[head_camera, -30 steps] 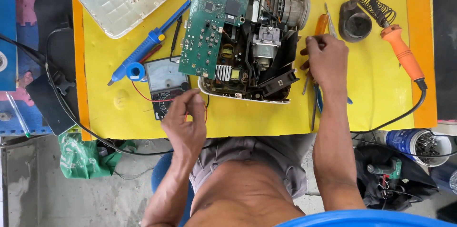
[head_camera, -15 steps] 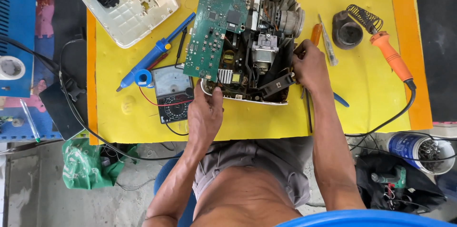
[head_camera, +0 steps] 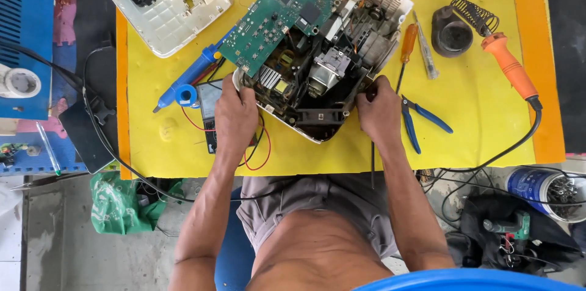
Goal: The person uses multimeter probes to test a circuit board inside a disassembled electronic device. They then use a screwdriver to unscrew and remove a component from the device's internal assembly.
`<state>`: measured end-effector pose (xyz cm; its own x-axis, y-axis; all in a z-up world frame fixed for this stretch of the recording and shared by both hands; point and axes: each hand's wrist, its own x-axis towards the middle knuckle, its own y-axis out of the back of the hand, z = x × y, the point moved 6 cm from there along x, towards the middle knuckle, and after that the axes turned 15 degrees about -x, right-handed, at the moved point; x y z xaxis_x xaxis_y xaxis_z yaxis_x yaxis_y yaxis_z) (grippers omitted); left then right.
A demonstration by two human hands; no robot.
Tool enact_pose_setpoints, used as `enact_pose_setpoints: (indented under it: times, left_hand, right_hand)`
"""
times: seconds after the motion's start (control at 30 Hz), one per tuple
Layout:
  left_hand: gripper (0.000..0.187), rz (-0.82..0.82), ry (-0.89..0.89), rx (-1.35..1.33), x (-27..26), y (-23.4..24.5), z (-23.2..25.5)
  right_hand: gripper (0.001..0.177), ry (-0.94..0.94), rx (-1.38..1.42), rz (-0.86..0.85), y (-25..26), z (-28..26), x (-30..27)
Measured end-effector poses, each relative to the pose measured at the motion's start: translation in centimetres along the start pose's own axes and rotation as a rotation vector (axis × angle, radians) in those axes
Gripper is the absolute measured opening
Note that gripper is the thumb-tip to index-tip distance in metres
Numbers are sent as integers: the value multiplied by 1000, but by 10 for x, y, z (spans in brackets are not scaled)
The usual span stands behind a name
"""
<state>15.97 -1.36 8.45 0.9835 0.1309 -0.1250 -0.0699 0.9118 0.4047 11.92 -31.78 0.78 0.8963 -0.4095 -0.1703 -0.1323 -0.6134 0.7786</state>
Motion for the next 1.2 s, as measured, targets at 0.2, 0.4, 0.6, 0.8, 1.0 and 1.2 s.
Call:
enact_pose_setpoints:
  times: [0.2,0.4,0.6,0.8,1.0,1.2]
  left_hand:
    - [49,21,-95,95,25,-1,8]
    - [46,-9,-210,140,56,-1,-7]
    - [55,180,-450,367,19,20,31]
    - [26,13,-796,278,-13,-26,63]
    - [51,-191,-656,698,-8,-83,51]
    - [49,-266,-537,695,10,-94,40]
  right_hand:
    - [10,-124,178,-20,-20,6,-14]
    - [12,-162,281,-120,-11,-32,-38]
    - [18,-184,501,8,45,-35,-60]
    - [42,236,811,622,160,-55,-56]
    - [8,747,123,130,135,-131,2]
    - [17,770,-586,60,74,-107,44]
